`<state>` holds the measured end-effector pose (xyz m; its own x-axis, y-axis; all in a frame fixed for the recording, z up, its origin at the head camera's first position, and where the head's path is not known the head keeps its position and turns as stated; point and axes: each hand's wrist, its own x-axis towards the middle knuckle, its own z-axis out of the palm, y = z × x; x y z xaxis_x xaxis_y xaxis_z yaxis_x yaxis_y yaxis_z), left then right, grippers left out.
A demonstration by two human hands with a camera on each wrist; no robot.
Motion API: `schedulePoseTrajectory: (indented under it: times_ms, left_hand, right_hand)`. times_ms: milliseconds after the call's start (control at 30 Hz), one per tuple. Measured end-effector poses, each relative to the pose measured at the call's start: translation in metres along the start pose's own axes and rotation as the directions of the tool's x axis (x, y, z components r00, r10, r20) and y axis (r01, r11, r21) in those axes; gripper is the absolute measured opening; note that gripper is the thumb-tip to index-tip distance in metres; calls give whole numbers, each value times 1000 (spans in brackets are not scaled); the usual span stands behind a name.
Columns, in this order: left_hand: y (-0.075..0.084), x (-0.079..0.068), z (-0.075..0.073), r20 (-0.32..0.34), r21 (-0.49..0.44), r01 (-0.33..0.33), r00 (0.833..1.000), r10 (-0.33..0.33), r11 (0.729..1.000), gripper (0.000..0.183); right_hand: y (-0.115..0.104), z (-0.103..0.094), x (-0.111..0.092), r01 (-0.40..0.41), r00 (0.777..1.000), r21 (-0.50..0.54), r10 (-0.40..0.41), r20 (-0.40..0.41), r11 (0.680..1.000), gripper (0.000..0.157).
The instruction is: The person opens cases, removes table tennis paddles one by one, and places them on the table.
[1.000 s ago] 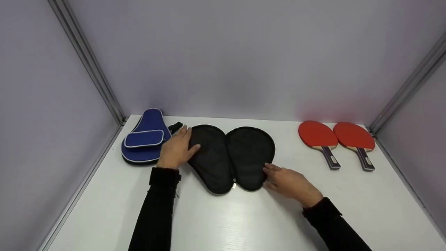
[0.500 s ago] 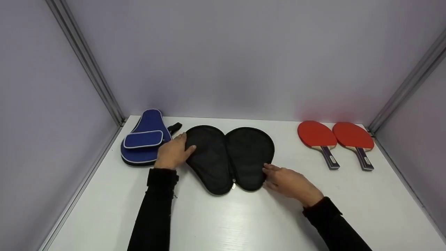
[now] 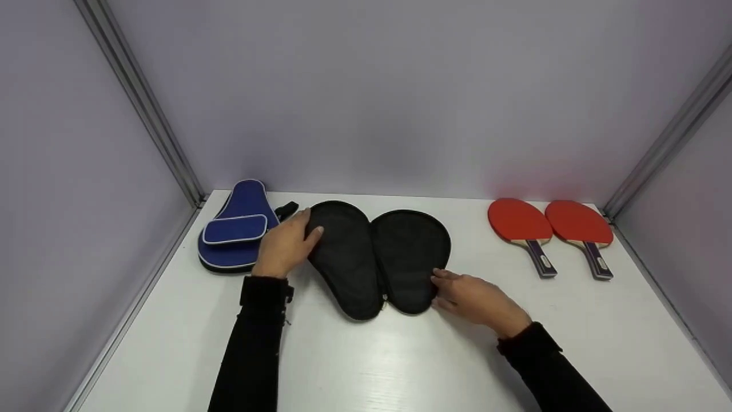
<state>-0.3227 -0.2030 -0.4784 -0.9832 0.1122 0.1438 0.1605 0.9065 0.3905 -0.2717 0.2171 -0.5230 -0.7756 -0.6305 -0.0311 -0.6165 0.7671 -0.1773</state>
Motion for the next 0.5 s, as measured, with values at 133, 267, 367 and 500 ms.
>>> schedulePoseTrajectory:
  times_ms: [133, 267, 367, 500]
  left_hand:
    - [4, 1, -2, -19, -32, -25, 1000, 24, 999, 71]
    - [9, 1, -5, -35, -86, -54, 998, 51, 995, 71]
    - [13, 2, -7, -46, -134, -83, 996, 78, 988, 70]
    - [18, 3, -7, -63, -200, -130, 991, 119, 971, 67]
  right_hand:
    - [2, 1, 0, 13, 1000, -23, -14, -4, 1000, 49]
    - [4, 3, 1, 19, 1000, -34, -20, -6, 999, 48]
    - [5, 3, 1, 30, 999, -41, -31, -8, 999, 47]
    - [5, 3, 1, 48, 999, -46, -48, -12, 998, 46]
